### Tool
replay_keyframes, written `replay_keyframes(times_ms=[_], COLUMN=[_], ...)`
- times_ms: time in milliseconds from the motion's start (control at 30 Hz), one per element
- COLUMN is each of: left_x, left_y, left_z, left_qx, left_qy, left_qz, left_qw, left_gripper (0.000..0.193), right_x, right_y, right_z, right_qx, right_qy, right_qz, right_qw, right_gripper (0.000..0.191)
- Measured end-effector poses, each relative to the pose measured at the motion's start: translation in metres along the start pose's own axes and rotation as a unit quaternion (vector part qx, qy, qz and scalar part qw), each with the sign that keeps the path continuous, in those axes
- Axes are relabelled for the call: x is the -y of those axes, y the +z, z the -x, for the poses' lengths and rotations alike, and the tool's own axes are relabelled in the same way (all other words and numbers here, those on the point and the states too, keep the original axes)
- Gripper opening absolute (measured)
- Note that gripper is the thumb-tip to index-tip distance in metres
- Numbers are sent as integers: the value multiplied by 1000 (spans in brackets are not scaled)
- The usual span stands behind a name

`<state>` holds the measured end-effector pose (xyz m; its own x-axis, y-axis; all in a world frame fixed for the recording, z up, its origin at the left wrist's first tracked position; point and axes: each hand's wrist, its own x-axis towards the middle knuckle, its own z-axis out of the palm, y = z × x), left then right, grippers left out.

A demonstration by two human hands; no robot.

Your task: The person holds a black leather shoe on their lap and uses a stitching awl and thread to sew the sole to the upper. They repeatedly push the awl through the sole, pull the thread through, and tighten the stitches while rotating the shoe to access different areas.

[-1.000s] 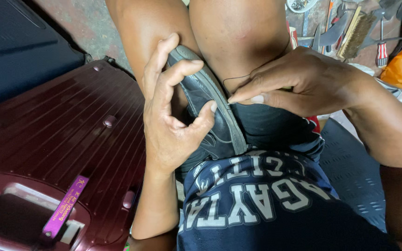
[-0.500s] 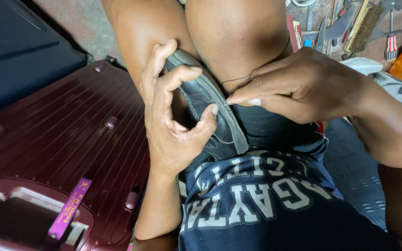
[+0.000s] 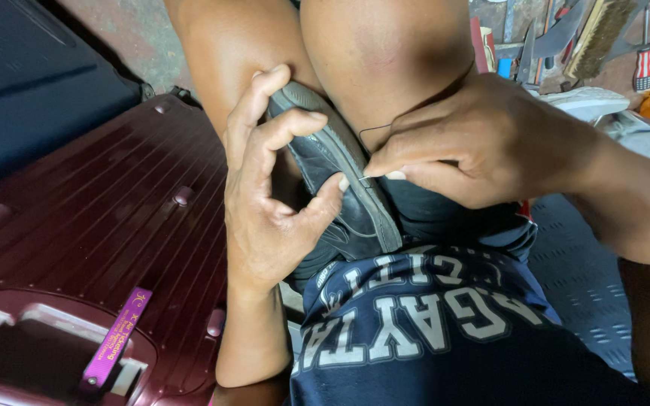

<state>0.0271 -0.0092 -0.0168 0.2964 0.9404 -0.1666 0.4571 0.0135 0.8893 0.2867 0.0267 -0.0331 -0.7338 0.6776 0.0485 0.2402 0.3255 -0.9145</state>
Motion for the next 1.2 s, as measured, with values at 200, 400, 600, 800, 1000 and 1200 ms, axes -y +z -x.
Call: replay_keyframes(times_ms=[200, 400, 600, 800, 1000, 1200], left_x=[9, 24, 35, 42, 48, 77], left_y=[-20, -31, 8, 4, 14, 47], left_z=[0, 22, 73, 121, 142, 136], left_qx=[13, -23, -209, -32, -37, -13], left_qy=[19, 38, -66, -199, -346, -255], left_qz=[19, 37, 257, 184, 694, 747], left_qw=[1000, 998, 941, 962, 630, 614], left_gripper=[41, 46, 23, 35, 59, 70], right_x=[4, 28, 19, 10, 24, 34], right_y=[11, 25, 17, 18, 24, 37], right_z=[-16, -19, -5, -11, -20, -17], right_qx=[26, 51, 37, 60, 65, 92], right_qy=[38, 114, 102, 140, 117, 155], right_qz=[-11, 84, 60, 23, 19, 81], right_qw=[999, 989, 992, 988, 991, 980], right_gripper=[19, 29, 24, 23, 24, 22])
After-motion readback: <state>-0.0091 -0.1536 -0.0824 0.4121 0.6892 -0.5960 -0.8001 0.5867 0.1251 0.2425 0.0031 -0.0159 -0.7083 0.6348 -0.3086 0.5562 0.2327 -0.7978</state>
